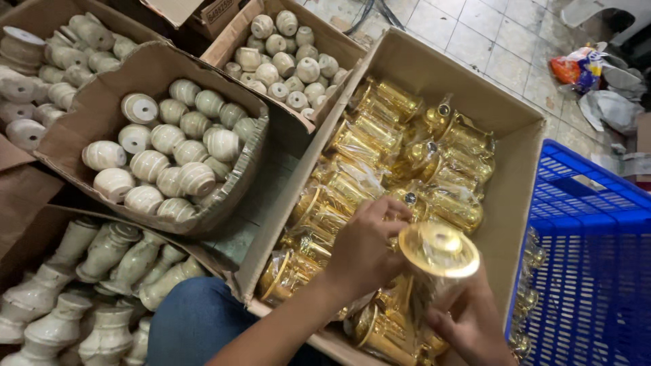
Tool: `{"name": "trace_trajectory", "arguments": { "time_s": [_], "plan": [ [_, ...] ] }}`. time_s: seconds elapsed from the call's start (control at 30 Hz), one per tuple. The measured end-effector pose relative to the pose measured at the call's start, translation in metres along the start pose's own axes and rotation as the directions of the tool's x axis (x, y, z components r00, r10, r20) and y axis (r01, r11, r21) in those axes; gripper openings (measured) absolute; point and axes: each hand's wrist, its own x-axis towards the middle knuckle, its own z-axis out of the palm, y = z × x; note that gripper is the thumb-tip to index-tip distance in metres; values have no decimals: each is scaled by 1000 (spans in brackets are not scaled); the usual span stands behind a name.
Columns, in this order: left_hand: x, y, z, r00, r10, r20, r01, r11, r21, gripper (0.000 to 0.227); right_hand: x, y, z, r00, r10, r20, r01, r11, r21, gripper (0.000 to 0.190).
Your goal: The person sits on the floor and transfers gold-colored decorative items from a cardboard box into a blue plastic basket. They handle the items one by one, picking them up and placing them into the basket.
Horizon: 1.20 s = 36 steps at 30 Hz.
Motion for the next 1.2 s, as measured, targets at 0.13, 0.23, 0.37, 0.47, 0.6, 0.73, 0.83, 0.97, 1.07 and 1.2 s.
{"name": "trace_trajectory", "arguments": {
  "time_s": [0.13,0.23,0.37,0.47,0.6,0.73,0.83,0.97,1.07,1.2],
  "plan": [
    [18,-8,-10,997,74,-25,-69,984,163,23,33,-1,7,1000,-13,22,22,878,-478,73],
    [28,-13,-25,992,94,-86,-78,982,172,30,70,-34,31,991,-125,49,128,989,-69,102],
    [28,-11,-44,974,-153,167,60,885,462,56,118,-61,40,989,-129,-70,83,888,-452,82],
    [24,-10,-44,884,-358,302,89,761,642,78,152,-66,45,985,-165,-41,119,839,-531,82],
    [21,-6,-42,858,-450,247,162,694,701,76,198,-47,46,998,-70,1,53,751,-658,102],
    [22,-1,-42,811,-525,260,196,661,724,81,216,-25,60,994,-63,91,110,562,-820,102],
    [20,-3,-38,826,-517,225,225,668,709,83,225,-8,68,985,-54,162,169,441,-881,92],
    [20,-4,-33,810,-535,239,205,641,740,78,235,4,71,971,-123,205,237,385,-892,74],
    [19,0,-37,813,-531,239,202,642,740,79,238,1,72,950,-207,231,292,340,-894,69],
    [18,0,-38,823,-523,222,226,659,718,79,238,7,76,925,-274,265,352,347,-869,61]
  ]
}}
